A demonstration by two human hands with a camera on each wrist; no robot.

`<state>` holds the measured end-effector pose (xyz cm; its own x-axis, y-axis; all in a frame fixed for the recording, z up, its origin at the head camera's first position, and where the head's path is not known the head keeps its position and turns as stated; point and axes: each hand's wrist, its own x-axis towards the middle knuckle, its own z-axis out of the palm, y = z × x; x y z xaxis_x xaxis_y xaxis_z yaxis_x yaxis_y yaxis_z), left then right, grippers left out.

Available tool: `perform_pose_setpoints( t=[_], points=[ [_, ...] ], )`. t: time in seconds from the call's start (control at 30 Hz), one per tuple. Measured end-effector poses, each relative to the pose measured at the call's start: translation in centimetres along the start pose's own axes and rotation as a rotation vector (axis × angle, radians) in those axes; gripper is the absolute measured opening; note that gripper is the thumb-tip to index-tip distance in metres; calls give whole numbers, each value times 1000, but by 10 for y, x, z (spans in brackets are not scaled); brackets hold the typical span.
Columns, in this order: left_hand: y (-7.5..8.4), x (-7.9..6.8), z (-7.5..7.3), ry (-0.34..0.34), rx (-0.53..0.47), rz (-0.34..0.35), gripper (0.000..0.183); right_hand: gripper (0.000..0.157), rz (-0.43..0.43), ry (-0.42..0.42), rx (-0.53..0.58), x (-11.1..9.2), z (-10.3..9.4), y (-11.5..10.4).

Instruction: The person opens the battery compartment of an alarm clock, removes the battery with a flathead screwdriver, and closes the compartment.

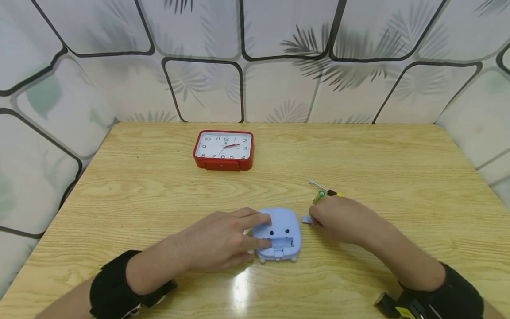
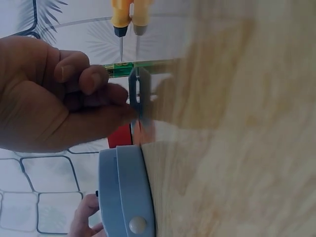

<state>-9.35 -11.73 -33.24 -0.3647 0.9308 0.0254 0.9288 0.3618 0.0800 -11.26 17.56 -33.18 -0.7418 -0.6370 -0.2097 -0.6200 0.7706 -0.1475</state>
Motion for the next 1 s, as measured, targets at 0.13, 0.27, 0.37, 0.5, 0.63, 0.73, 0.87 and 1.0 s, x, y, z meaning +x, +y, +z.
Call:
perform_pose_setpoints(
  t=[0.13, 0.27, 0.37, 0.5, 0.63, 0.73, 0.87, 1.0],
  points=[
    [0, 0, 0, 0, -3, 6, 36, 29, -123, 78, 43, -5, -4, 2],
    [-1, 0, -1, 4, -9, 16, 36, 27, -225, 180, 49, -13, -13, 4],
    [-3, 0, -1, 16, -4, 27, 36, 27, -243, 205, 58, -18, -19, 3],
    [-4, -1, -1, 33, -25, 36, 34, 27, -305, 220, 112, -19, -20, -1],
    [-5, -3, -1, 16, -80, 19, 33, 26, -438, 294, 145, -12, -13, -12],
    [-7, -4, -2, -22, -130, -10, 33, 22, -496, 355, 141, -8, -6, -21],
    [-9, -4, -4, -57, -183, -27, 35, 16, -507, 418, 114, -5, 0, -30],
    [-10, -3, -5, -58, -206, -13, 34, 14, -492, 462, 79, -6, 2, -34]
  ],
)
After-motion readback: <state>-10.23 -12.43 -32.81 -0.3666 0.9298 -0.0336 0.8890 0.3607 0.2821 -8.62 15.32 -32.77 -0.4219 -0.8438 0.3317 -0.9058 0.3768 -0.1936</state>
